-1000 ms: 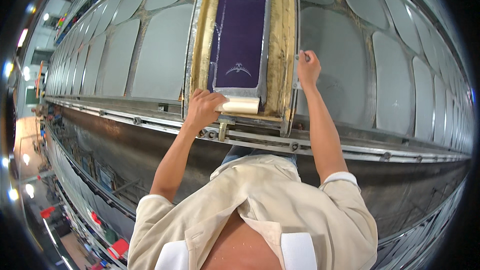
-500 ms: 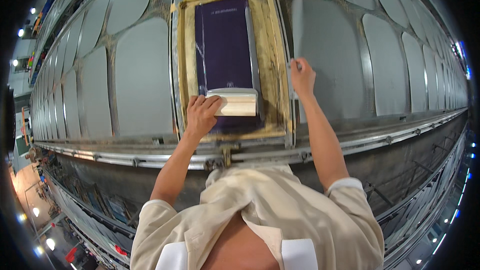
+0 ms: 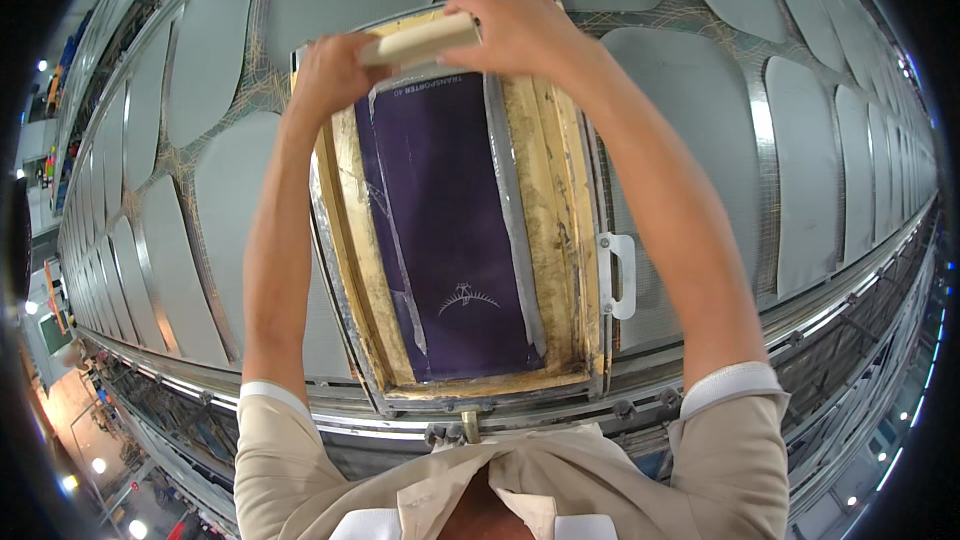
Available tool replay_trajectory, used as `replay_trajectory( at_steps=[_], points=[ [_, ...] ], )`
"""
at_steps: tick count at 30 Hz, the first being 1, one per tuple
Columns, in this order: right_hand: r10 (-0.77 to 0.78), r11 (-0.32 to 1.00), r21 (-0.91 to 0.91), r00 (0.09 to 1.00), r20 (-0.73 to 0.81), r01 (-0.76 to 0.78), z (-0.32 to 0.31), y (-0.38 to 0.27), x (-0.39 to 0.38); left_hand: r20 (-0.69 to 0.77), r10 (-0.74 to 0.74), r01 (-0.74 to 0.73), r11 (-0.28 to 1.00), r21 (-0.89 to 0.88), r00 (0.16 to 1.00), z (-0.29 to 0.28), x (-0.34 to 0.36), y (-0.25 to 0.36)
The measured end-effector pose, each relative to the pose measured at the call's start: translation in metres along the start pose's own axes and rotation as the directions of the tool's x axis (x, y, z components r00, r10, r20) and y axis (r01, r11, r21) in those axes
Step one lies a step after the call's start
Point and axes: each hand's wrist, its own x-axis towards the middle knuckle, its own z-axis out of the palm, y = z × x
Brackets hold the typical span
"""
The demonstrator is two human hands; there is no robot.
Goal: The person repeatedly rolls a white roller over a purple screen-printing frame to spread ink evenly. Another person pours additional ink into the frame, and the first person continues rolling to distribute it across the screen.
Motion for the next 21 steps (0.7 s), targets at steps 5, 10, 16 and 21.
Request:
replay_trajectory(
  at_steps=[5,10,16,21],
  points=[
    [0.007,0.992,-0.128,0.985,0.172,0.016,0.026,0.007,0.056,0.098,-0.097,0.096,0.995,0.014,0.99,0.001,0.025,-0.008],
    [-0.061,0.995,-0.07,0.984,0.17,0.074,0.054,-0.01,0.011,0.116,-0.111,0.111,0.994,0.006,0.987,0.01,-0.03,0.014],
    [-0.102,0.994,-0.006,0.979,0.175,0.105,0.067,-0.081,-0.145,0.093,-0.025,0.028,0.999,-0.024,0.995,0.021,-0.181,0.088],
    [-0.141,0.99,0.016,0.967,0.21,0.141,0.074,-0.151,-0.289,0.026,-0.009,0.012,0.995,-0.098,1.0,0.029,-0.327,0.166]
  ],
)
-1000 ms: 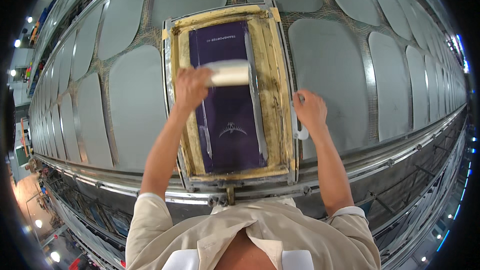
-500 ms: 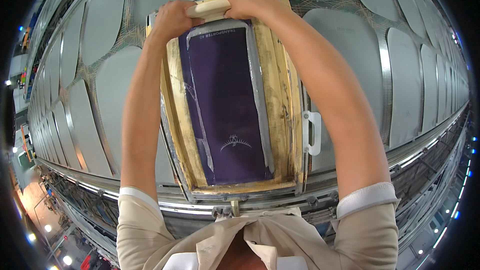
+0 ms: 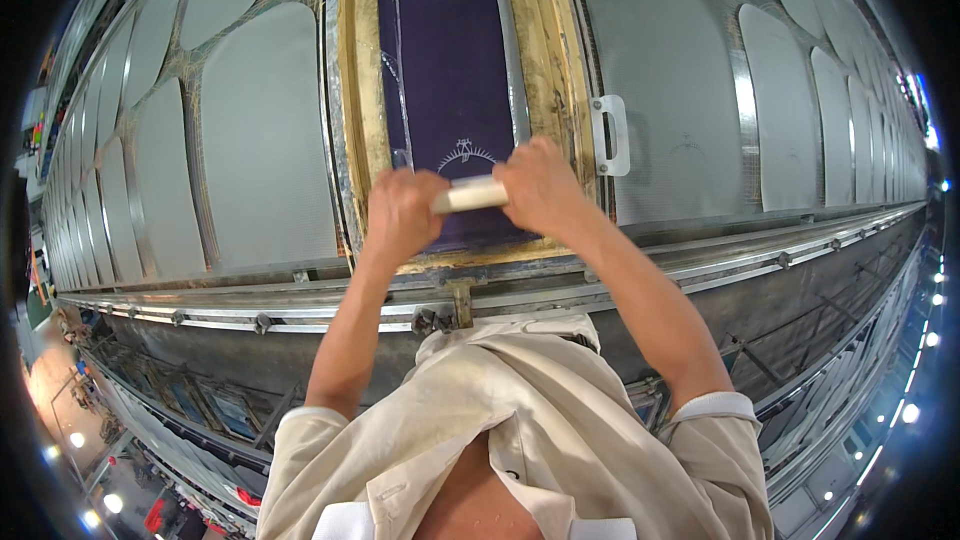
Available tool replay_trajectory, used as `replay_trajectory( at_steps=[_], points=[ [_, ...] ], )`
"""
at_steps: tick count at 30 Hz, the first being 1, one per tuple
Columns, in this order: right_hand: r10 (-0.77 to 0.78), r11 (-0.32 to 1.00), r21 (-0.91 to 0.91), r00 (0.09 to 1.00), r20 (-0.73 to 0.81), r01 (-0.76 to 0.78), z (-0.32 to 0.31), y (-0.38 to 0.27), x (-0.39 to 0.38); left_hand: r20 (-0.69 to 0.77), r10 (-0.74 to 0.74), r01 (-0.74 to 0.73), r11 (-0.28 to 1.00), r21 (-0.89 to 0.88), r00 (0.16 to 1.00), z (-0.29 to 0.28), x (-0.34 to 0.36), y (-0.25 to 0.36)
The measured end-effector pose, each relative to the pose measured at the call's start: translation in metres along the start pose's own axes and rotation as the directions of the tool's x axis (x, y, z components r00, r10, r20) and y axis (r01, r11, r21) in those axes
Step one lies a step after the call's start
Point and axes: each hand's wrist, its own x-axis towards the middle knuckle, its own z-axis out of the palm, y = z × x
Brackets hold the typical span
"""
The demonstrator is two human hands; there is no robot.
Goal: The person repeatedly rolls a white roller over a purple screen-printing frame to spread ink evenly. Another person pours additional ink into the frame, and the first person continues rolling to distribute it across the screen.
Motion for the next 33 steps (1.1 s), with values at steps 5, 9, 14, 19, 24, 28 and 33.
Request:
replay_trajectory(
  at_steps=[5,9,14,19,24,28,33],
  points=[
    [-0.022,0.998,0.059,1.0,0.02,0.021,-0.007,-0.004,-0.005,0.066,-0.005,0.006,1.0,-0.022,0.998,-0.013,0.0,0.004],
    [-0.008,1.0,0.0,1.0,-0.023,0.008,-0.04,0.056,0.09,-0.038,0.013,-0.011,0.999,0.043,0.999,-0.028,0.094,-0.047],
    [0.088,0.996,0.014,0.996,0.012,-0.089,-0.095,0.153,0.235,-0.021,-0.004,0.007,0.985,0.171,1.0,-0.044,0.254,-0.13],
    [0.116,0.992,0.055,0.993,-0.009,-0.115,-0.107,0.219,0.312,0.037,-0.137,0.124,0.96,0.252,0.99,-0.043,0.353,-0.175],
    [0.168,0.982,0.066,0.978,0.123,-0.177,-0.111,0.23,0.328,0.082,-0.12,0.106,0.981,0.163,0.989,-0.045,0.36,-0.179],
    [0.194,0.973,0.096,0.967,0.162,-0.211,-0.092,0.208,0.309,0.066,-0.108,0.093,0.977,0.191,0.992,-0.043,0.328,-0.162],
    [0.225,0.956,0.132,0.946,0.233,-0.26,-0.079,0.145,0.221,0.131,-0.146,0.122,0.977,0.174,0.981,-0.044,0.24,-0.105]
  ],
)
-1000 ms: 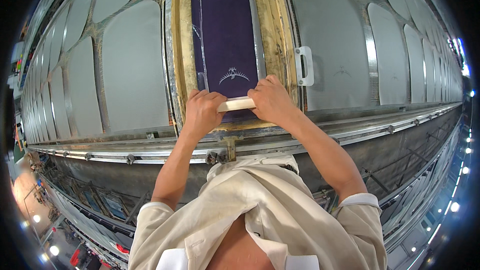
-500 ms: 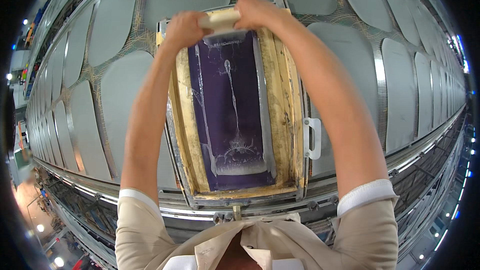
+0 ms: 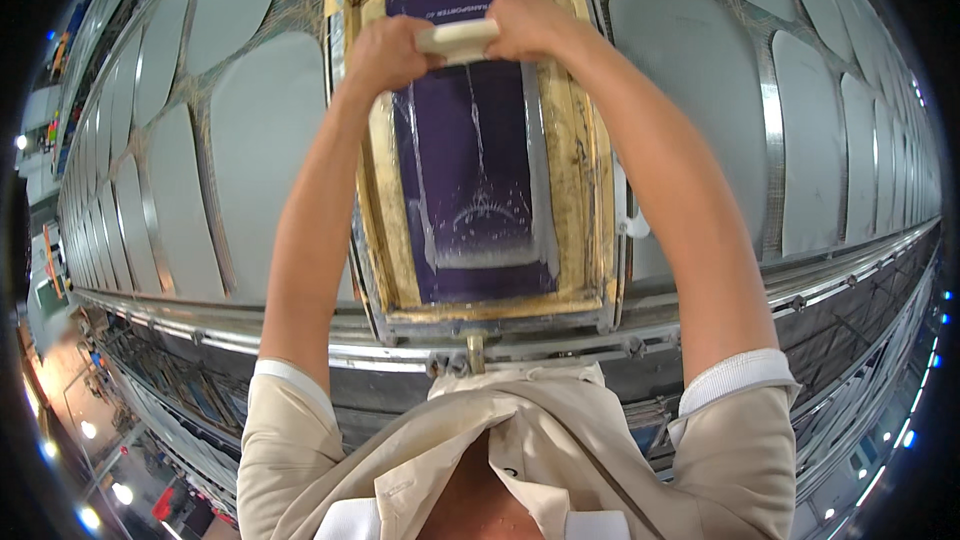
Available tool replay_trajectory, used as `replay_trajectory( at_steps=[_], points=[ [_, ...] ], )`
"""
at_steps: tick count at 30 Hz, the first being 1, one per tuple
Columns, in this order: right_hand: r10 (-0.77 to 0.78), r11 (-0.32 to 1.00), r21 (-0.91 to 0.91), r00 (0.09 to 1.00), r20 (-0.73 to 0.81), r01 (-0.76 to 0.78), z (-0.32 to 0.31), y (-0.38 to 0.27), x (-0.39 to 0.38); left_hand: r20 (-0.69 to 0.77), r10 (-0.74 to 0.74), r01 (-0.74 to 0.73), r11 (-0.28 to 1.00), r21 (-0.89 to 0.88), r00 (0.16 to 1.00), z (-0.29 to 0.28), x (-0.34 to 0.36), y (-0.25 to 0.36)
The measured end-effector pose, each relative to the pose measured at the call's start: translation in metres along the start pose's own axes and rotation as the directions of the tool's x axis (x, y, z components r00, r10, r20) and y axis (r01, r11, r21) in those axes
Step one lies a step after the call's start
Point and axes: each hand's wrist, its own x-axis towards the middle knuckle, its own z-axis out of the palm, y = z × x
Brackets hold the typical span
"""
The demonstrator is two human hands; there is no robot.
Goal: The person repeatedly rolls a white roller over a purple screen-printing frame to spread ink evenly. Another person pours additional ink into the frame, and the first person continues rolling to distribute it across the screen.
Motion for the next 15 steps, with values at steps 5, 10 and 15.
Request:
replay_trajectory(
  at_steps=[5,10,15],
  points=[
    [-0.11,0.993,-0.055,0.988,-0.106,0.105,0.08,-0.038,-0.121,-0.061,0.079,-0.086,0.99,-0.11,0.995,0.035,-0.133,0.042],
    [-0.122,0.984,-0.131,0.992,0.017,0.123,0.145,-0.081,-0.232,-0.131,0.086,-0.101,0.988,-0.114,0.988,0.07,-0.261,0.089],
    [0.007,0.964,0.251,0.926,-0.377,0.094,0.114,-0.059,-0.247,-0.223,0.054,-0.074,0.994,-0.079,0.973,0.067,-0.289,0.105]
  ],
)
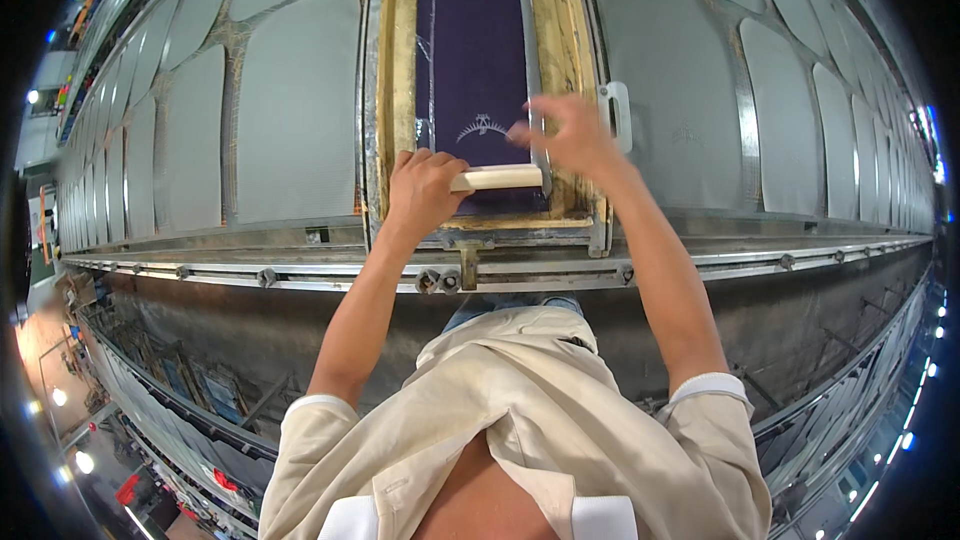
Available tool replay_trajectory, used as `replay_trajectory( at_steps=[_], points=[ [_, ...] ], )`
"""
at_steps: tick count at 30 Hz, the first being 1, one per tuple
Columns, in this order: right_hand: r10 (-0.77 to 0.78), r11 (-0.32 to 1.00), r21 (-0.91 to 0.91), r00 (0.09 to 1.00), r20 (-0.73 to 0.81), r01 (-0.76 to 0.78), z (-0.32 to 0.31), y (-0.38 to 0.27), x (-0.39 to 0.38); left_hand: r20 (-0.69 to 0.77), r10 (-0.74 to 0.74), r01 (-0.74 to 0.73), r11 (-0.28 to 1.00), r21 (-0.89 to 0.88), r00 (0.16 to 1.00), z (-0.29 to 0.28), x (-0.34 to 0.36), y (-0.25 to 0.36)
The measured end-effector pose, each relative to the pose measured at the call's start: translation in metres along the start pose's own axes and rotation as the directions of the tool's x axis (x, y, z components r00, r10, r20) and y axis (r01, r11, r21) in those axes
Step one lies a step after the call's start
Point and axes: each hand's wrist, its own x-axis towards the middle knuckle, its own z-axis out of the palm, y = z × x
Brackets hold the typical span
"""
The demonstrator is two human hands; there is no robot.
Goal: The person repeatedly rolls a white roller over a purple screen-printing frame to spread ink evenly. Another person pours additional ink into the frame, and the first person continues rolling to distribute it across the screen.
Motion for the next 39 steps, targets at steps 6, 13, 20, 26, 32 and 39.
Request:
replay_trajectory(
  at_steps=[6,13,20,26,32,39],
  points=[
    [0.582,0.803,0.11,0.731,-0.355,-0.585,0.001,0.139,0.032,0.064,-0.031,0.028,0.999,0.047,0.998,0.0,-0.008,-0.001],
    [0.442,0.878,0.082,0.732,-0.519,-0.472,-0.007,0.119,0.034,0.066,-0.024,0.023,0.999,0.027,0.997,-0.008,-0.026,-0.011],
    [0.345,0.938,0.189,0.762,-0.549,-0.289,0.028,0.055,0.067,-0.064,-0.064,0.062,0.997,-0.036,0.996,-0.061,-0.059,-0.076],
    [0.276,0.952,0.281,0.733,-0.621,-0.12,0.15,-0.077,0.11,-0.067,-0.078,0.081,0.996,0.045,0.995,-0.127,-0.109,-0.203],
    [0.391,0.903,0.386,0.74,-0.548,-0.191,0.22,-0.144,0.132,-0.063,-0.025,0.029,0.997,0.072,0.998,-0.167,-0.159,-0.28],
    [0.427,0.9,0.328,0.724,-0.542,-0.286,0.229,-0.135,0.143,-0.052,0.172,-0.164,0.977,0.134,0.984,-0.156,-0.216,-0.284]
  ],
)
